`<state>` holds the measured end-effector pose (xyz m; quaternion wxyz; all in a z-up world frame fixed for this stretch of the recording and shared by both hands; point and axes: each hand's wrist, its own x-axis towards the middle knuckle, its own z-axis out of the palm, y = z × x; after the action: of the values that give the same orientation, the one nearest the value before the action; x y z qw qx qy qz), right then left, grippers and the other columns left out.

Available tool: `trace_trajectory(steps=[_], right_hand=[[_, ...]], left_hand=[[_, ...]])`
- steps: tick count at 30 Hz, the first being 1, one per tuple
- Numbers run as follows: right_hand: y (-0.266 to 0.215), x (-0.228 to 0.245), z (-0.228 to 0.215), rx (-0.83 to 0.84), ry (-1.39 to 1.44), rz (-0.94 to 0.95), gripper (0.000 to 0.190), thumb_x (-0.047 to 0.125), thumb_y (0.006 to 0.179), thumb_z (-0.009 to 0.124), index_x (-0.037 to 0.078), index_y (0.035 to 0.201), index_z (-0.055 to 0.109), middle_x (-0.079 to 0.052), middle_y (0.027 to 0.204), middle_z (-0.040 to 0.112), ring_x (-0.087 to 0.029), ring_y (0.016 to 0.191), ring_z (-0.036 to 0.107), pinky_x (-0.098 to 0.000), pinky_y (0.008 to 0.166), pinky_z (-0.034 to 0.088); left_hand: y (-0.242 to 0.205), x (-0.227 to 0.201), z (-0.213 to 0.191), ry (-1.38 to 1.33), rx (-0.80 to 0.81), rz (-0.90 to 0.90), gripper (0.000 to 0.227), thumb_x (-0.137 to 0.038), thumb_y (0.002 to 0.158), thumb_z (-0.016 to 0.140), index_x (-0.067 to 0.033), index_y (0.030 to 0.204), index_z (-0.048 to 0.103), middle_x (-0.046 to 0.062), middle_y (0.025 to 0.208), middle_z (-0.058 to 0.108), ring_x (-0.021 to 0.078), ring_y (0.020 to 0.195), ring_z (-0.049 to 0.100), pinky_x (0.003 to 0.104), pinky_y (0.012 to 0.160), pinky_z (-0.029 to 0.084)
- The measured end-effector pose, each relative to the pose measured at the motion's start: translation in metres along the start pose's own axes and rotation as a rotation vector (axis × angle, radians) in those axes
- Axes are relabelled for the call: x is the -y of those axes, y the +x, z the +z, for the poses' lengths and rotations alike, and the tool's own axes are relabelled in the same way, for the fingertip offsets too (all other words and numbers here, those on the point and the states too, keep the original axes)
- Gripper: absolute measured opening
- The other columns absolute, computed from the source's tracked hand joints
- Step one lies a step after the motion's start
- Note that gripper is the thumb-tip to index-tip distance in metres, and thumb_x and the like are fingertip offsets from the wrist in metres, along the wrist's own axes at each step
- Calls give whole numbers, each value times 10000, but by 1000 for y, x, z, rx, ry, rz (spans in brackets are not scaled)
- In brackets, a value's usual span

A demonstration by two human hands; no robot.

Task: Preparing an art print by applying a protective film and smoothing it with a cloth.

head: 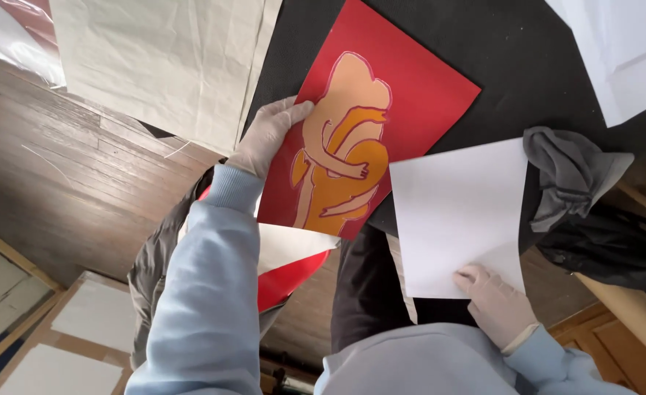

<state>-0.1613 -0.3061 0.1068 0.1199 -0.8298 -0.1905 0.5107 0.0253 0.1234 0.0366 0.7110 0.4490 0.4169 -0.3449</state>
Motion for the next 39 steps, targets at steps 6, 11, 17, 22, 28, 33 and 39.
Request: trace_trajectory(steps=[6, 11, 17, 22, 28, 33, 39], right_hand=[[-5, -16, 13, 172, 9, 258, 537, 142, 829, 598, 242, 1357, 590, 65, 1379, 513, -183, 1242, 555, -342, 923, 564], [-2, -25, 30, 139, 107, 297, 559, 150, 815, 610, 235, 1367, 567, 30, 1400, 505, -200, 1241, 581, -348, 926, 582], [20, 17, -8, 220, 45, 323, 612, 309, 872, 670, 255, 1456, 494, -17, 1419, 483, -234, 1250, 581, -384, 981, 554], [63, 32, -42, -528, -188, -122, 583, 341, 886, 646, 184, 1439, 551, -179, 1536, 427, -417, 1380, 406, -577, 1107, 381], [83, 28, -37, -577, -247, 5, 798, 469, 843, 707, 47, 1492, 510, -293, 1585, 341, -505, 1448, 332, -649, 1145, 314], [99, 69, -60, -749, -66, -79, 707, 273, 851, 765, -39, 1441, 530, -326, 1513, 446, -475, 1366, 457, -569, 1108, 412], [151, 98, -87, -499, 1031, 301, 255, 170, 922, 768, -31, 1073, 724, -83, 857, 753, -106, 633, 668, -221, 575, 517]], left_hand=[[8, 9, -9, -22, -2, 18, 441, -230, 943, 683, 28, 1296, 632, 148, 1110, 755, 193, 936, 745, 313, 838, 632], [14, 6, -12, -22, 20, 64, 452, -229, 941, 694, 32, 1305, 636, 157, 1112, 763, 192, 936, 754, 310, 846, 631], [9, 2, -6, 13, -23, 10, 466, -248, 919, 692, 17, 1298, 632, 165, 1085, 770, 198, 899, 765, 321, 819, 648], [13, 13, -11, 25, 16, 61, 493, -272, 923, 696, 28, 1309, 632, 167, 1092, 769, 195, 900, 764, 320, 828, 646], [14, 16, -17, 89, 34, 104, 522, -320, 937, 675, 17, 1332, 622, 160, 1107, 776, 192, 919, 772, 316, 831, 649], [19, 20, -19, 191, -22, 125, 556, -355, 941, 658, -15, 1372, 569, 134, 1127, 774, 193, 970, 775, 317, 859, 637], [20, 22, -19, 288, 4, 207, 541, -367, 950, 641, -30, 1373, 602, 120, 1111, 790, 187, 954, 784, 312, 855, 644]])
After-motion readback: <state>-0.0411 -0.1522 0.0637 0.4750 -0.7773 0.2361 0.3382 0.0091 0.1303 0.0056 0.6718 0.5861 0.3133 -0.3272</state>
